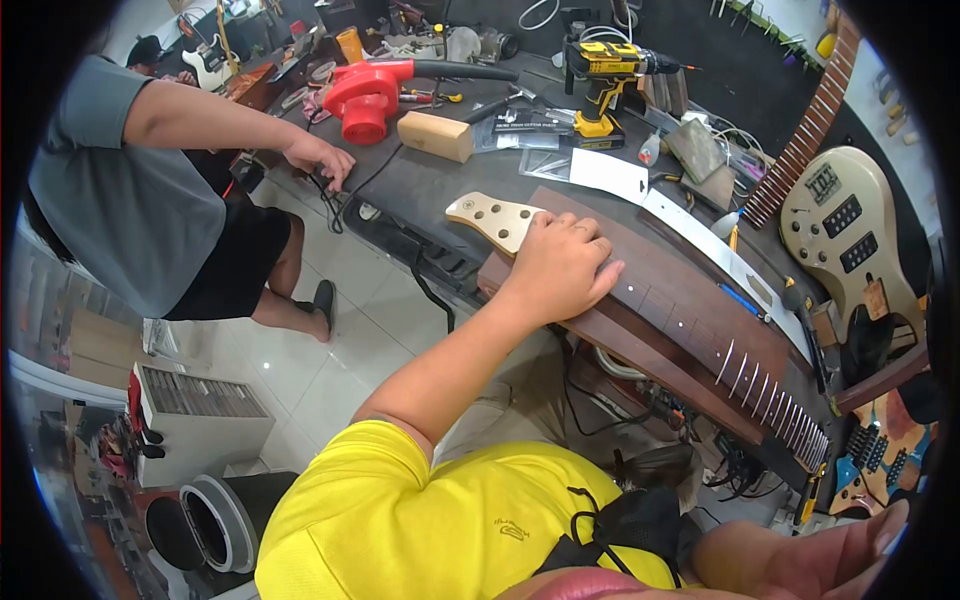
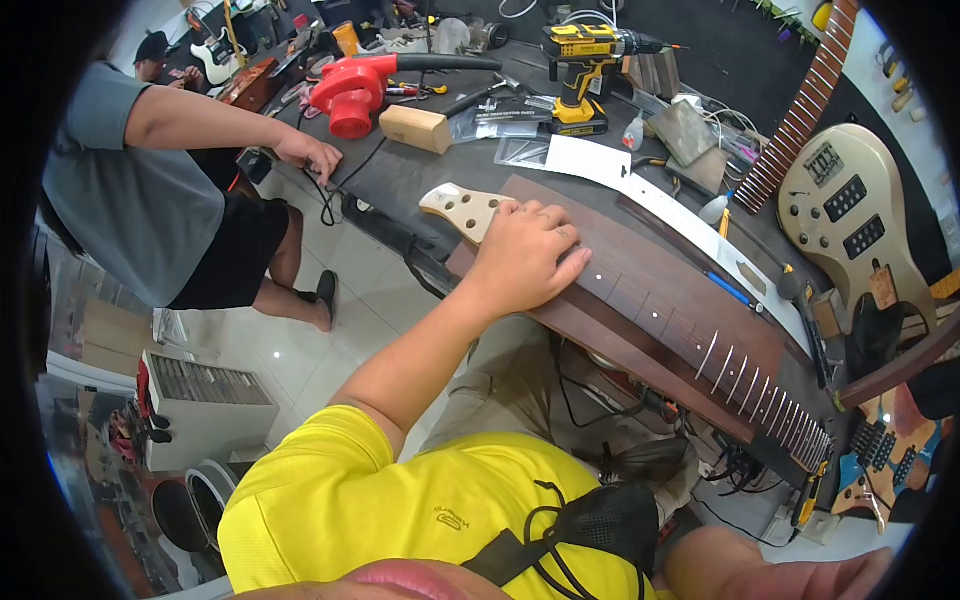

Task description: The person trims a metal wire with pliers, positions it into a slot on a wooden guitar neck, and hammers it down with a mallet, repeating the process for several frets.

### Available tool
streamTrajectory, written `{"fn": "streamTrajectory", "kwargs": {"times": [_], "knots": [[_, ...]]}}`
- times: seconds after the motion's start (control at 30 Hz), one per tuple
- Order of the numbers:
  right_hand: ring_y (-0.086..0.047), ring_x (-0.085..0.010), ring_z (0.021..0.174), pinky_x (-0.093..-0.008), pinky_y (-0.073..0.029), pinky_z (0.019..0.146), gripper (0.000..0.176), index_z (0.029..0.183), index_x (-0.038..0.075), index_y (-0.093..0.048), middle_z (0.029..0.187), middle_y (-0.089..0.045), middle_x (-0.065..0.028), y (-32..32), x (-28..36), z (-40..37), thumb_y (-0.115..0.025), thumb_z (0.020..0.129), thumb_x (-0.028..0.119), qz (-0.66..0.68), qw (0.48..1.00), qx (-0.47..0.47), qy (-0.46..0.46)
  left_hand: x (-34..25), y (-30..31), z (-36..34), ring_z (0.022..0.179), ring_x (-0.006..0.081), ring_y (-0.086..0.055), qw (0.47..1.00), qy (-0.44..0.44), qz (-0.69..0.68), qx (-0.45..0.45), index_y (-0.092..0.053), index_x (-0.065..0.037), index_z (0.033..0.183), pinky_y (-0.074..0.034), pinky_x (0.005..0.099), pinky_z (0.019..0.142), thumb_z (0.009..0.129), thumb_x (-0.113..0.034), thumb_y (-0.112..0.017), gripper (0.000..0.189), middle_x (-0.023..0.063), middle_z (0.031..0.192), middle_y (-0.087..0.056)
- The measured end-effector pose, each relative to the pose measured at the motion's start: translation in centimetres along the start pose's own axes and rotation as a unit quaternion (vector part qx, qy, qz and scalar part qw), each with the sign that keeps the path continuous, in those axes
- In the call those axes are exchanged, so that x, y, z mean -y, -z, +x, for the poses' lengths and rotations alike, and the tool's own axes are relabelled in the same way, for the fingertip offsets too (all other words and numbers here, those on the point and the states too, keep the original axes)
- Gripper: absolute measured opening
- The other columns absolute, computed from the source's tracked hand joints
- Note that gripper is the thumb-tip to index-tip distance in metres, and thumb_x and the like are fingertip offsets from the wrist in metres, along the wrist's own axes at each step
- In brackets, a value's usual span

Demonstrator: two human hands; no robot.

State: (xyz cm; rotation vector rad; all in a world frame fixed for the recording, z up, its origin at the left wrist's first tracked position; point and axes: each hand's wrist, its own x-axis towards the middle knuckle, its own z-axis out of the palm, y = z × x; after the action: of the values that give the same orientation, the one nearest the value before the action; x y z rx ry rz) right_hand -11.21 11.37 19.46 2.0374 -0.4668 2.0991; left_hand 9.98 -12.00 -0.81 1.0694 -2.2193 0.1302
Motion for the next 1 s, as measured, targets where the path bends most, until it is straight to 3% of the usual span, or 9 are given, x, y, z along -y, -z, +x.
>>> {"fn": "streamTrajectory", "kwargs": {"times": [0.1, 0.2, 0.23, 0.27, 0.43, 0.63, 0.7, 0.83, 1.0], "knots": [[-0.038, -0.0078, 0.069, -0.051, -0.031, 0.092, 0.018, 0.099, 0.036, -0.051, 0.075, -0.024, 0.0095, 1.0, -0.4, -0.8, -0.045, 0.115, 0.028, -0.189, 0.981, -0.039, -0.012, 0.2, 0.4, -0.3, 0.102, 0.0314, -0.069, 1.0, 0.002, -0.007, 0.003, -0.081, -0.008, 0.096, -0.048, 0.0482, 0.093, 0.095, -0.035, -0.074, 0.027, 0.009, 0.106, -0.075], [-0.071, -0.042, 0.119, -0.0571, -0.053, 0.109, 0.022, 0.12, 0.002, -0.064, 0.132, -0.072, -0.0289, 7.3, -0.9, -3.6, -0.052, 0.102, 0.005, -0.379, 0.914, 0.146, 0.004, -0.4, 0.3, 0.3, 0.109, 0.0365, -0.07, 0.998, 0.011, -0.048, 0.032, -0.08, -0.006, 0.102, -0.048, 0.0523, 0.099, 0.092, -0.034, -0.077, 0.03, 0.013, 0.113, -0.077], [-0.073, -0.0453, 0.101, -0.0587, -0.056, 0.098, 0.015, 0.108, -0.002, -0.066, 0.121, -0.072, -0.0319, 7.3, -2.1, -2.0, -0.057, 0.097, 0.002, -0.243, 0.947, 0.208, -0.042, -0.9, 0.8, 0.4, 0.112, 0.0377, -0.068, 0.998, -0.014, -0.057, 0.035, -0.078, -0.006, 0.112, -0.046, 0.0521, 0.101, 0.09, -0.036, -0.079, 0.037, 0.014, 0.116, -0.075], [-0.068, -0.0324, 0.087, -0.0482, -0.054, 0.084, 0.018, 0.1, 0.004, -0.071, 0.097, -0.074, -0.018, 7.2, -2.9, -3.0, -0.068, 0.084, -0.002, -0.251, 0.951, 0.139, -0.116, -1.2, 1.5, 0.4, 0.113, 0.0385, -0.066, 0.994, -0.03, -0.072, 0.073, -0.075, -0.006, 0.12, -0.044, 0.0516, 0.103, 0.087, -0.041, -0.082, 0.048, 0.0144, 0.118, -0.074], [-0.066, -0.0258, 0.082, -0.0353, -0.052, 0.077, 0.017, 0.101, 0.001, -0.073, 0.092, -0.071, -0.0099, 15.3, -4.6, -9.5, -0.074, 0.085, 0.004, -0.444, 0.8, 0.237, -0.328, -1.1, 1.4, 0.3, 0.106, 0.0369, -0.065, 0.991, -0.061, -0.083, 0.083, -0.076, -0.006, 0.114, -0.044, 0.0473, 0.099, 0.077, -0.044, -0.091, 0.056, 0.0136, 0.109, -0.074], [-0.068, -0.0147, 0.085, -0.0325, -0.055, 0.078, 0.016, 0.112, -0.001, -0.072, 0.095, -0.074, -0.0058, 35.8, -2.7, -18.9, -0.067, 0.1, 0.007, -0.509, 0.738, -0.313, -0.314, -1.4, 0.9, 0.2, 0.107, 0.0382, -0.065, 0.989, -0.099, -0.083, 0.074, -0.072, -0.004, 0.121, -0.045, 0.0464, 0.098, 0.082, -0.03, -0.088, 0.049, 0.0147, 0.111, -0.072], [-0.069, -0.0163, 0.085, -0.0308, -0.055, 0.079, 0.023, 0.121, -0.002, -0.072, 0.098, -0.075, -0.0074, 42.2, -0.4, -19.8, -0.065, 0.1, 0.006, -0.506, 0.647, -0.444, -0.358, -0.9, 0.8, 0.0, 0.107, 0.038, -0.065, 0.987, -0.105, -0.088, 0.086, -0.072, -0.003, 0.122, -0.046, 0.0467, 0.099, 0.083, -0.028, -0.087, 0.049, 0.015, 0.112, -0.072], [-0.071, -0.0155, 0.089, -0.0304, -0.056, 0.08, 0.031, 0.123, -0.002, -0.076, 0.101, -0.078, -0.0084, 53.0, 1.8, -23.0, -0.069, 0.096, 0.011, -0.491, 0.619, -0.453, -0.414, 0.9, -0.8, -0.6, 0.111, 0.0377, -0.066, 0.988, -0.094, -0.099, 0.071, -0.071, -0.002, 0.126, -0.047, 0.0479, 0.1, 0.087, -0.025, -0.085, 0.047, 0.016, 0.115, -0.073], [-0.071, -0.0155, 0.091, -0.0302, -0.055, 0.08, 0.032, 0.122, 0.0, -0.078, 0.103, -0.079, -0.0077, 54.8, 0.8, -21.4, -0.071, 0.095, 0.015, -0.363, 0.697, -0.478, -0.392, 1.9, -1.1, -0.5, 0.113, 0.0362, -0.066, 0.985, -0.086, -0.123, 0.083, -0.071, 0.0, 0.128, -0.049, 0.0459, 0.103, 0.089, -0.021, -0.082, 0.045, 0.0169, 0.119, -0.072]]}}
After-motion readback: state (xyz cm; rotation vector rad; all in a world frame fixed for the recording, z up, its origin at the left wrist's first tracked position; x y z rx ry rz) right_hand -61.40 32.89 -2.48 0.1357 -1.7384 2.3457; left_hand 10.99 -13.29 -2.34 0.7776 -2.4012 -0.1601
